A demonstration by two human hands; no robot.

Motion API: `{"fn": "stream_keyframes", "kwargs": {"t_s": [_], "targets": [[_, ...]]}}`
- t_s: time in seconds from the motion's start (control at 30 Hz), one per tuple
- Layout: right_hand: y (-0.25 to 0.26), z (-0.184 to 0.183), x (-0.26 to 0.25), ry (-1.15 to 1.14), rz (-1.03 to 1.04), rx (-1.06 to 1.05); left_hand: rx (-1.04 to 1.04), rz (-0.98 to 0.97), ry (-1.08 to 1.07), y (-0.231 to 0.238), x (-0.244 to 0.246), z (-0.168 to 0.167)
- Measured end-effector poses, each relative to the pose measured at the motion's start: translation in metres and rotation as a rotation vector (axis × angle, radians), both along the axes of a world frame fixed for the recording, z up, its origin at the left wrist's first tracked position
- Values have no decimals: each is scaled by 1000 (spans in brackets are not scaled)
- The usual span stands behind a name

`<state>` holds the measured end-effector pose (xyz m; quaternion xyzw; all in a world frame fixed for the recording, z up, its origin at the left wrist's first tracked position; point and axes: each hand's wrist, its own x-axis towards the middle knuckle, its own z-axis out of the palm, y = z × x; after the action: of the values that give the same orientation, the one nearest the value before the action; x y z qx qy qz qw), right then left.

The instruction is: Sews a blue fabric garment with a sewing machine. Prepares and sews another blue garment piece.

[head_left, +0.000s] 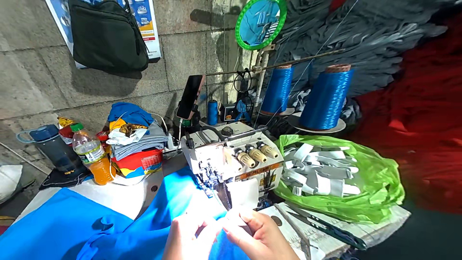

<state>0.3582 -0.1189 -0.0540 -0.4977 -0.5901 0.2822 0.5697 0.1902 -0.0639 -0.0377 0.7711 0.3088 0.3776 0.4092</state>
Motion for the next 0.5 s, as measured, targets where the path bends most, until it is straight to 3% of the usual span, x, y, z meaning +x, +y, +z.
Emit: {"fn": "stream_keyframes", "kwargs": {"t_s": [0.3, 0.4, 0.5], "targets": [[7, -8, -7, 21, -24, 131, 15, 47, 107, 5, 1, 3], [19, -2, 2, -1, -64, 13, 286, 241, 246, 2, 6, 2], [44, 15, 24, 3, -123, -301, 623, 434, 389, 6, 14, -8]]}}
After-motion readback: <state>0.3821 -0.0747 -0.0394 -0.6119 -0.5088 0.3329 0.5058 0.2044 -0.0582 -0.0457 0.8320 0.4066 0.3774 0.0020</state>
